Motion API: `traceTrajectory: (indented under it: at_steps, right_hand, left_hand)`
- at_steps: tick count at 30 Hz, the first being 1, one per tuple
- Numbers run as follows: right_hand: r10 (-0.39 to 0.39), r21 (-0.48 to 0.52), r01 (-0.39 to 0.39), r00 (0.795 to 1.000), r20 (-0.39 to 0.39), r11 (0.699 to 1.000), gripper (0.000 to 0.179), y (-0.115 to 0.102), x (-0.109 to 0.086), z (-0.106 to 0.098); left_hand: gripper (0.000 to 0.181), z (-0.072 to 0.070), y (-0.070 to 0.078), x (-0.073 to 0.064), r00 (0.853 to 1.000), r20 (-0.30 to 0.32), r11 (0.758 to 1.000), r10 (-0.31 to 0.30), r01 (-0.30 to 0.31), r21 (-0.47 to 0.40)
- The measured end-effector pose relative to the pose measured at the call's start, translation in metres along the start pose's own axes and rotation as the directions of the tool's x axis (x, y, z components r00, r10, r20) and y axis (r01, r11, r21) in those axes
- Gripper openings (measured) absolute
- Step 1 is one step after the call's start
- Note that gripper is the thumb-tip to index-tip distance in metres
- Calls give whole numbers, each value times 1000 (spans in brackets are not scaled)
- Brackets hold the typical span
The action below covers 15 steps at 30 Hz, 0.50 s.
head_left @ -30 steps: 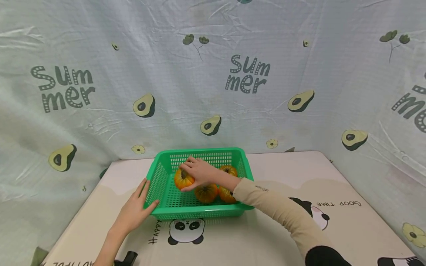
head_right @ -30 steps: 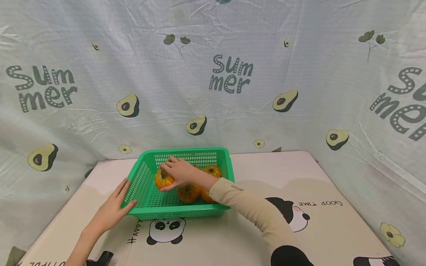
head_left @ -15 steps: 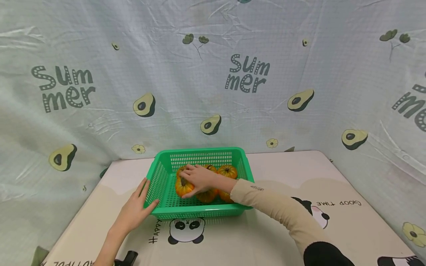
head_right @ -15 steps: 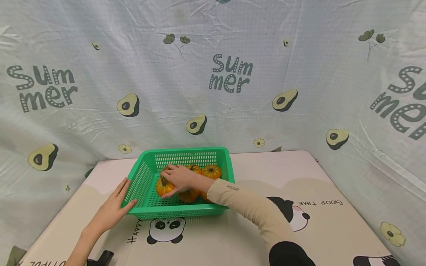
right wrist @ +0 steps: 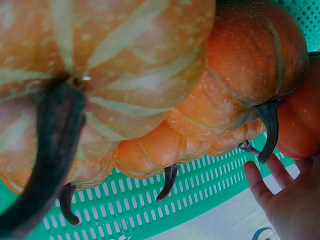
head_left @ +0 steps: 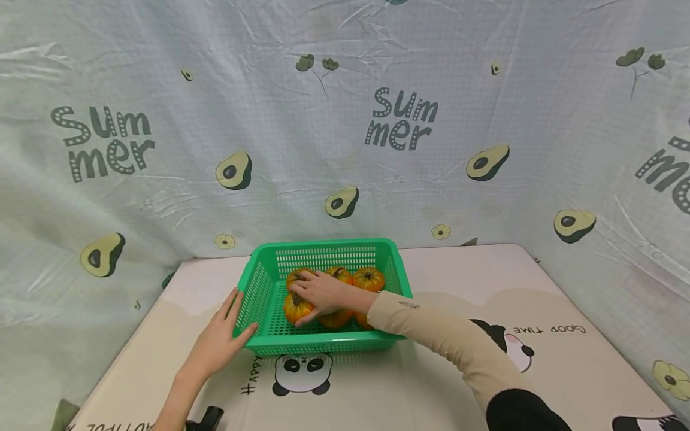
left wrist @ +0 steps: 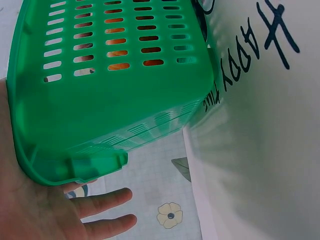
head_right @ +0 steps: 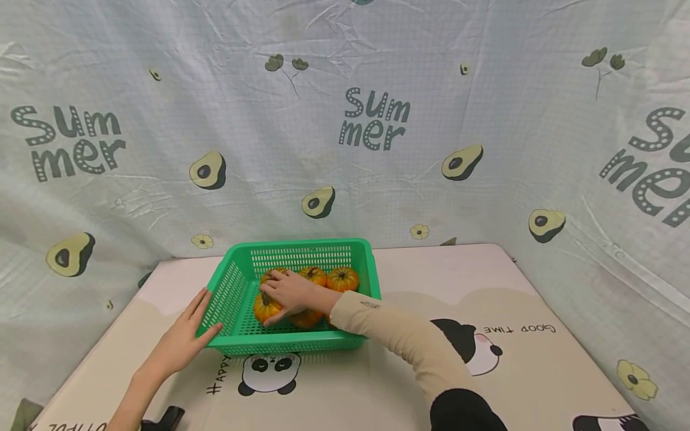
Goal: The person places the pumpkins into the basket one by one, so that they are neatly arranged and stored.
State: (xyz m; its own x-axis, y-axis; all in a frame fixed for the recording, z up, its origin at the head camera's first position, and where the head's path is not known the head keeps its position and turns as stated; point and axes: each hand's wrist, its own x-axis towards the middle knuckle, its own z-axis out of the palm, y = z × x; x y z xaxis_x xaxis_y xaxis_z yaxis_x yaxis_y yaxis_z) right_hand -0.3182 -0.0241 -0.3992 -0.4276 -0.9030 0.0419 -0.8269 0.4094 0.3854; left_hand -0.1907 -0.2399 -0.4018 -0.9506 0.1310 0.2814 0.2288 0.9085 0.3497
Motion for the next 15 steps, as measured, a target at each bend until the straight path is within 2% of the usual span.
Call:
traceTrajectory:
  at_steps: [9,15]
  right_hand:
    - [-3,-29,3,1000,21,1000,78,-3,5,3]
    - [26,-13,-25,997,80,1000,82,-4,8,6]
  left_hand:
    - [75,0,-1,1,1000,8,1000,-8,8,-11]
    - [75,1,-3,2,1000,15,1000,-17,17,-20]
